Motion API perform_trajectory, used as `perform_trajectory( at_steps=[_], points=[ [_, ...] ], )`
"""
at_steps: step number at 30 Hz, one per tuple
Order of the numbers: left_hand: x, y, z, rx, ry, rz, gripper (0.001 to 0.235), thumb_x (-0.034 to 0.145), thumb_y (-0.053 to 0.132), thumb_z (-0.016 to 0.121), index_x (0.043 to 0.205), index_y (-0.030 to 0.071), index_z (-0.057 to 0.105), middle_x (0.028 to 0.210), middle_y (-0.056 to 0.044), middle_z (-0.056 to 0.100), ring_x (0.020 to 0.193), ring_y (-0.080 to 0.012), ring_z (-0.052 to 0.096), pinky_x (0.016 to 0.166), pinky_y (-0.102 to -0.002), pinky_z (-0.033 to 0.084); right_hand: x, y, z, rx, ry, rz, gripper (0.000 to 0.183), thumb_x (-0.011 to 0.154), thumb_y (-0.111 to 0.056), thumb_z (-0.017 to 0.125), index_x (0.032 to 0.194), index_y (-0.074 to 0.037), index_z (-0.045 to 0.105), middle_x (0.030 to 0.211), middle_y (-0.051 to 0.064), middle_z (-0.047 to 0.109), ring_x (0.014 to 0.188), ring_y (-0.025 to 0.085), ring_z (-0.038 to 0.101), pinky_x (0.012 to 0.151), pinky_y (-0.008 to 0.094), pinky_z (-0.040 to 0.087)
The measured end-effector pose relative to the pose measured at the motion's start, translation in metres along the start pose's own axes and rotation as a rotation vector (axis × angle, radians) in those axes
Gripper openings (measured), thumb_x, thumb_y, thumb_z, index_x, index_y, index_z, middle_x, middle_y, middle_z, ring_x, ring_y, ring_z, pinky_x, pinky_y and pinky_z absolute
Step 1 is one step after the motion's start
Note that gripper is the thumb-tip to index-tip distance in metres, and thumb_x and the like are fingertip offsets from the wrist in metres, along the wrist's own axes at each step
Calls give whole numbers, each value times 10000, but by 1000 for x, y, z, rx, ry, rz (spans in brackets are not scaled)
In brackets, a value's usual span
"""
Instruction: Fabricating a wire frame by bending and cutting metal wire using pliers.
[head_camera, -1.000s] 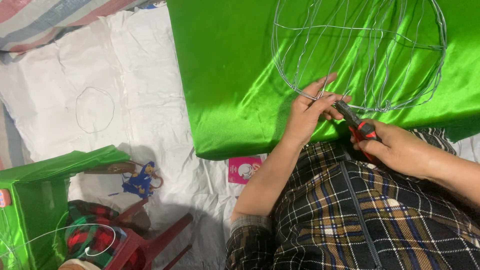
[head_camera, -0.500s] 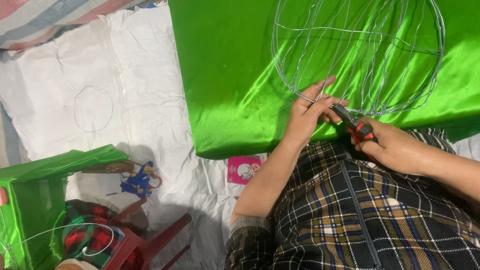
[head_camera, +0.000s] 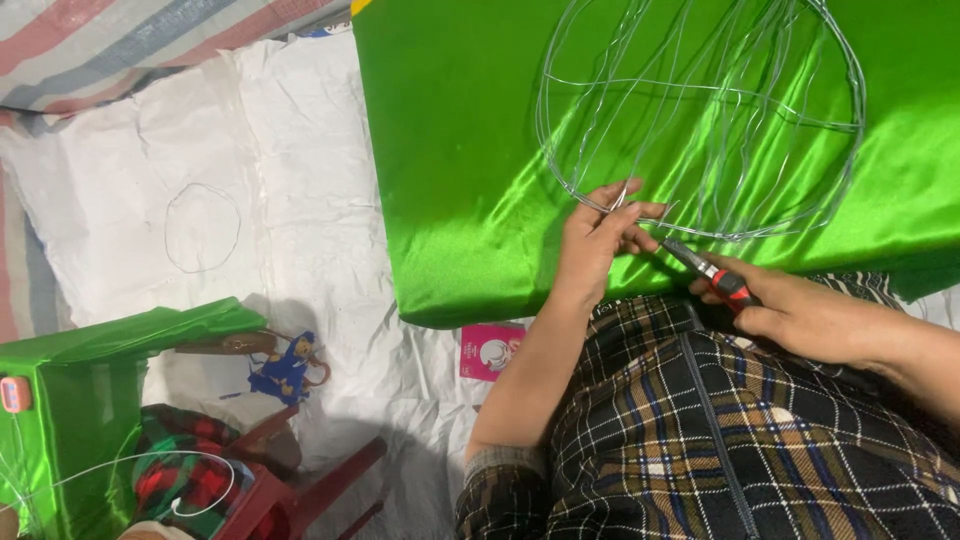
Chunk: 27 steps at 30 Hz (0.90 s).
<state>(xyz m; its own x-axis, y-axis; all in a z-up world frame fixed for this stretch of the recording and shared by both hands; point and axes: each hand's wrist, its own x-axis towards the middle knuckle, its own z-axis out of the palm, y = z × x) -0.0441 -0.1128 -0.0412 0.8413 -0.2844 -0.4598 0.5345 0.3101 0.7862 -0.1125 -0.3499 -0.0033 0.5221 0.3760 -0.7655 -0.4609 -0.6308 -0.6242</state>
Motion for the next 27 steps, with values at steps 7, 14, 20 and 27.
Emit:
perform_trajectory(
  at_steps=[7, 14, 20, 27],
  points=[
    [-11, 42, -38, 30, 347, 55, 360, 1046, 134, 519, 1391, 33, 544, 885, -141, 738, 510, -117, 564, 471, -231, 448, -14, 45, -16, -25, -134, -67, 884, 816, -207, 576, 1615, -354, 228, 1595, -75, 560, 1463, 171, 545, 1249, 490, 357],
    [5, 74, -105, 182, 503, 230, 570, 1041, 316, 491, 1530, 53, 364, 738, -131, 718, 431, -93, 518, 416, -220, 439, -23, 50, -35, 337, 6, -107, 713, 725, -53, 615, 1435, -125, 627, 1387, 71, 840, 1330, 227, 746, 1230, 447, 397],
    [16, 84, -115, 303, 565, 238, 471, 1046, 170, 516, 1499, 49, 470, 723, -62, 635, 512, -71, 446, 470, -219, 382, -35, 9, -32, 720, 259, 131, 629, 871, 194, 307, 1447, 77, 533, 1389, 325, 689, 1295, 446, 644, 1151, 522, 415],
    [27, 73, -128, 348, 623, 251, 325, 1044, 117, 526, 1345, -1, 554, 721, -51, 630, 510, -65, 462, 435, -194, 385, -26, 34, -34, 846, 281, 48, 474, 868, 140, 440, 1322, 195, 566, 1275, 402, 692, 1126, 535, 666, 1062, 573, 466]
  ],
)
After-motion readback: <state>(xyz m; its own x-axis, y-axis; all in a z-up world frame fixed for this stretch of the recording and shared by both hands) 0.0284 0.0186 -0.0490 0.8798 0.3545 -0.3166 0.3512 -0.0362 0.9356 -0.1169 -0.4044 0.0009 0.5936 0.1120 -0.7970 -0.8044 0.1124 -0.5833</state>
